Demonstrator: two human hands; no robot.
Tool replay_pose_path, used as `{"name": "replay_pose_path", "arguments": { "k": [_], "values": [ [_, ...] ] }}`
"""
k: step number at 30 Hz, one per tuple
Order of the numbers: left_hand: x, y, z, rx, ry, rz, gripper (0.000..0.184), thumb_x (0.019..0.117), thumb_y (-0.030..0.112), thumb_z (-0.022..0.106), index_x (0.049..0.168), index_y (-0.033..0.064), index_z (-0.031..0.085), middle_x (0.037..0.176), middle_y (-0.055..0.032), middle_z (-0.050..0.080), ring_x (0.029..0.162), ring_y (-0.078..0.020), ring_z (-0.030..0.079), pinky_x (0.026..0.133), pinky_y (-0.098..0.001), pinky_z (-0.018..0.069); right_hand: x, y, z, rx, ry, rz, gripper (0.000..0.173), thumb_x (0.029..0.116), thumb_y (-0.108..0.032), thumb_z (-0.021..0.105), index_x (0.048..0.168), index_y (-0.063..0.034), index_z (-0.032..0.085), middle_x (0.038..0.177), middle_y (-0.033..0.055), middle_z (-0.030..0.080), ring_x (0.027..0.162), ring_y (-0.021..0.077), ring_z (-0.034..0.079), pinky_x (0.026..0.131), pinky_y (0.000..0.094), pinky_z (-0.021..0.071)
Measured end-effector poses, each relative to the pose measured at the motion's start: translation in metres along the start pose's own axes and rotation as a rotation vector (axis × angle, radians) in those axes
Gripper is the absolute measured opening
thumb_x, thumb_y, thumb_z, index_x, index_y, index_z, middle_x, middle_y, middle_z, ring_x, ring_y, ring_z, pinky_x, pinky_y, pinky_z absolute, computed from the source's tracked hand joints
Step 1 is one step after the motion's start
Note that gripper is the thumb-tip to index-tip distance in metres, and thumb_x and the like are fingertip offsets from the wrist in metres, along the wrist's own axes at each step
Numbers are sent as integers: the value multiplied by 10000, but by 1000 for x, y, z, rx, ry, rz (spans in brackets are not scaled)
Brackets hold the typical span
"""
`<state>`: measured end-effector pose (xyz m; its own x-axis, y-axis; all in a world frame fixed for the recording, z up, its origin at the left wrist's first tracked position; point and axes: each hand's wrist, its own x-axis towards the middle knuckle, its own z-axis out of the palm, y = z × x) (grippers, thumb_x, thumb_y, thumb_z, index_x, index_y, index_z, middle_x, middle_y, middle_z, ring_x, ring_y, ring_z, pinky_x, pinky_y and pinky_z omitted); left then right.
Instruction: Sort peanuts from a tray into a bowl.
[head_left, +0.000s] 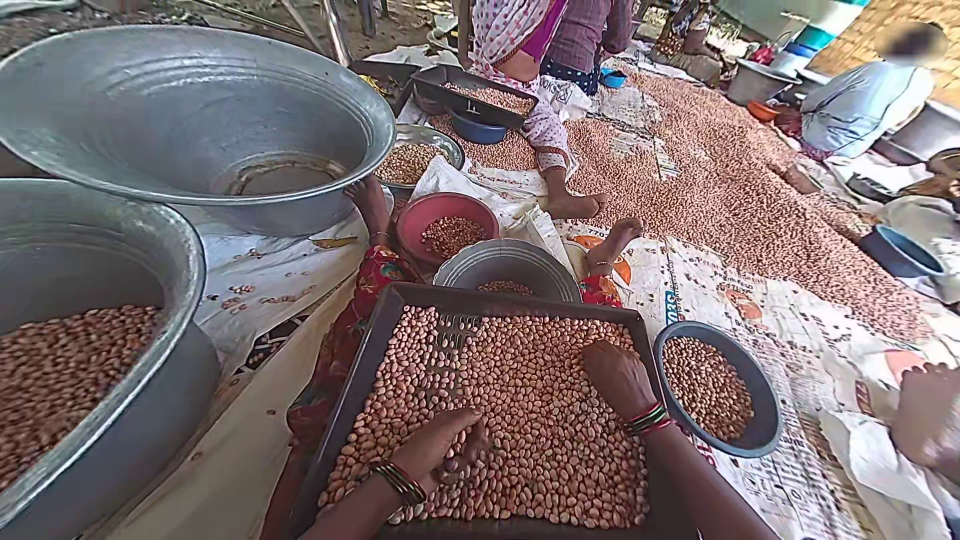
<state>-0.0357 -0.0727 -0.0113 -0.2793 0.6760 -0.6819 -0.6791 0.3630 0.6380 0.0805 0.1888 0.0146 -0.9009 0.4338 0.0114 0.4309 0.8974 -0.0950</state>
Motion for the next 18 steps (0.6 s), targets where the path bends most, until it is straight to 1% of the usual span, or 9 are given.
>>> {"name": "replay_pose_path", "arguments": {
  "k": [2,3,6,8,10,12,14,17,18],
  "values": [
    [1,0,-2,-28,23,-13,385,1137,285,296,897,120,547,569,52,489,391,2,336,380,-139,264,0,-3,2,44,116,-41,206,973,-29,564,1001,81,737,974,279,721,896,464,723,754,589,559],
    [1,1,-2,-28,26,-26,394,1139,312,289,916,119,550,578,51,488,396,-1,338,382,-141,267,-2,-10,-4,113,125,-71,198,965,-20,573,1004,84,736,973,276,723,888,457,726,743,586,563],
    [0,3,0,-10,15,-67,484,1137,398,252,954,109,595,593,44,528,408,-18,374,394,-161,290,-11,-50,-25,335,108,-341,182,940,-47,627,1018,61,751,934,226,738,834,375,745,730,509,603],
    [1,3,-1,-35,-23,-77,531,1131,440,209,946,120,590,599,42,548,410,-19,395,391,-161,305,-12,-77,-28,365,130,-515,213,927,-101,649,1052,32,758,918,191,744,812,341,749,715,471,613],
    [2,2,-3,-112,-27,-54,532,1126,445,213,904,132,582,580,40,539,409,-22,395,391,-163,302,-1,-88,-22,302,225,-533,202,905,-89,644,1019,27,763,885,188,744,787,353,751,675,481,612],
    [-1,3,-5,-226,19,17,464,1129,376,271,863,131,562,563,42,513,399,-18,389,379,-158,291,16,-85,-19,262,183,-409,196,943,-48,621,1042,57,753,936,245,738,858,420,743,730,556,596],
    [-5,7,-7,-368,76,114,407,1130,286,300,841,125,537,556,40,481,392,-15,370,375,-147,282,34,-81,-18,293,48,-306,238,1001,-38,571,1136,83,725,1078,291,720,1013,467,710,877,604,547],
    [-11,17,-10,-556,198,324,391,1126,211,274,816,130,498,530,58,448,377,-1,363,371,-131,288,57,-89,-6,367,79,-386,247,989,-15,573,1163,88,714,1153,289,709,1107,467,683,971,581,521],
    [-14,21,-13,-611,242,403,386,1117,189,266,819,132,504,535,63,471,379,1,378,372,-131,301,63,-97,-2,390,95,-429,245,984,-14,575,1158,87,716,1158,287,710,1110,466,683,971,574,522]
  ]
}}
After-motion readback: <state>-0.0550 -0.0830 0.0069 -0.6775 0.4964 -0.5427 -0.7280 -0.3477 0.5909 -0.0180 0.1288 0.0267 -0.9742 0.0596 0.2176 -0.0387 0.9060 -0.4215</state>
